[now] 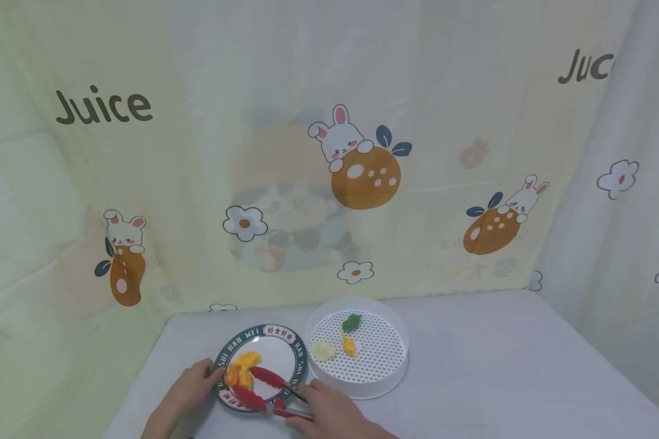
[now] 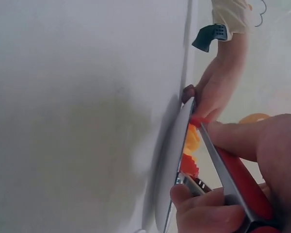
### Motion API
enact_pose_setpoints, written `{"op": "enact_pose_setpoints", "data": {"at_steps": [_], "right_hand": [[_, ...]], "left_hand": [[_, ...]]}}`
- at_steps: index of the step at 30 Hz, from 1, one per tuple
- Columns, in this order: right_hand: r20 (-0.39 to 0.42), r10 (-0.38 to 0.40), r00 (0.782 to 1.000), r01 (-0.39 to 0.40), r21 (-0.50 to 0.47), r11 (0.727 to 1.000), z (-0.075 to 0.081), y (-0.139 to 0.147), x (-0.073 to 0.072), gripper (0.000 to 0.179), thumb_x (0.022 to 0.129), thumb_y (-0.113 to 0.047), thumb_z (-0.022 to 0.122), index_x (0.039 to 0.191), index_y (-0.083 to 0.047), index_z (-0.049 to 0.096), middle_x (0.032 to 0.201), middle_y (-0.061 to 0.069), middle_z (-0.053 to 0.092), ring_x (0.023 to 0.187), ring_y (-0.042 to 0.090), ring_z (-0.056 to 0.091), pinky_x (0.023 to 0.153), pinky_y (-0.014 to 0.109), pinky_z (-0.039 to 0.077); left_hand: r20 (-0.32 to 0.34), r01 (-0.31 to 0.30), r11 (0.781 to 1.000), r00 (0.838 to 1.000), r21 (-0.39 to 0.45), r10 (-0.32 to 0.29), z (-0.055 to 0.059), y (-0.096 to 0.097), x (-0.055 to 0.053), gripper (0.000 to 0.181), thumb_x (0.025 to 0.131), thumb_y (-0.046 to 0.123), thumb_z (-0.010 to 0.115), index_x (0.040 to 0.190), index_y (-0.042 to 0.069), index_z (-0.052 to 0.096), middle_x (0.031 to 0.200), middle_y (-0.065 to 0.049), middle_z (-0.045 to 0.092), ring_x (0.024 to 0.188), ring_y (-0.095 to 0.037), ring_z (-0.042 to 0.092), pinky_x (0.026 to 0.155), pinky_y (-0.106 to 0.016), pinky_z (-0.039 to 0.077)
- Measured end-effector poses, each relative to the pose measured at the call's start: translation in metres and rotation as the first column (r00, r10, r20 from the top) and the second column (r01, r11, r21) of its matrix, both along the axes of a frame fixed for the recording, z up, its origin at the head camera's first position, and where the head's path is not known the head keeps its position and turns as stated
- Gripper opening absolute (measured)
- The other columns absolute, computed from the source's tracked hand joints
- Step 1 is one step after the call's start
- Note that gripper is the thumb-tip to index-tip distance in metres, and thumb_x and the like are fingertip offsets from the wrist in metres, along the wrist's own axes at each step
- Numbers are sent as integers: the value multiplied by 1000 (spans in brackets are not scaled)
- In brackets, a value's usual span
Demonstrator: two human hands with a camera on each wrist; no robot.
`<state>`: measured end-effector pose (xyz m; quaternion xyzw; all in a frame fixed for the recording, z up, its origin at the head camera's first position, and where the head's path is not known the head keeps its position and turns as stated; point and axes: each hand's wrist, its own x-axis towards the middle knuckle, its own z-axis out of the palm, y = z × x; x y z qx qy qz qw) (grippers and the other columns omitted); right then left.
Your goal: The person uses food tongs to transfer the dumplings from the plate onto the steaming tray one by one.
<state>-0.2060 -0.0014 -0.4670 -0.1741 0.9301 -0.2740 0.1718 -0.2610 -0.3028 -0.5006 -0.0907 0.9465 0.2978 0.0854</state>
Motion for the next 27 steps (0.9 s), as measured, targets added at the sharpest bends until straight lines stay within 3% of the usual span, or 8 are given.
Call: {"op": "enact_pose_setpoints", "data": {"at_steps": [7,19,23,27], "right_hand": [[-66,25,998,-24,16,1000,-3,0,-2,40,91,-50,68,117,-19,68,82,-6,50,74,9,48,65,28,40],[-68,24,997,-24,-4,1000,-4,4,-4,39,90,-50,69,117,-21,68,82,-6,51,74,8,48,64,28,40],[-48,-6,999,2,-71,997,3,9,-5,47,88,-50,71,124,-20,66,88,-7,53,78,8,50,65,27,43],[-100,-8,995,-4,-117,993,17,17,-7,50,89,-50,71,126,-17,65,88,-8,54,78,8,51,64,27,44]], "left_hand": [[-4,3,1000,1000,0,-3,2,1,2,30,102,33,54,89,6,56,74,-5,53,71,-17,49,63,-30,39],[6,-5,1000,1000,-4,5,4,2,3,28,102,31,55,89,5,56,75,-5,53,71,-17,49,63,-30,39],[5,-7,1000,1000,-9,7,3,3,2,28,102,31,55,90,5,56,75,-6,54,72,-17,50,63,-30,40],[13,-9,1000,1000,-14,9,3,3,1,29,102,31,55,91,4,56,76,-6,54,72,-17,50,63,-30,40]]}}
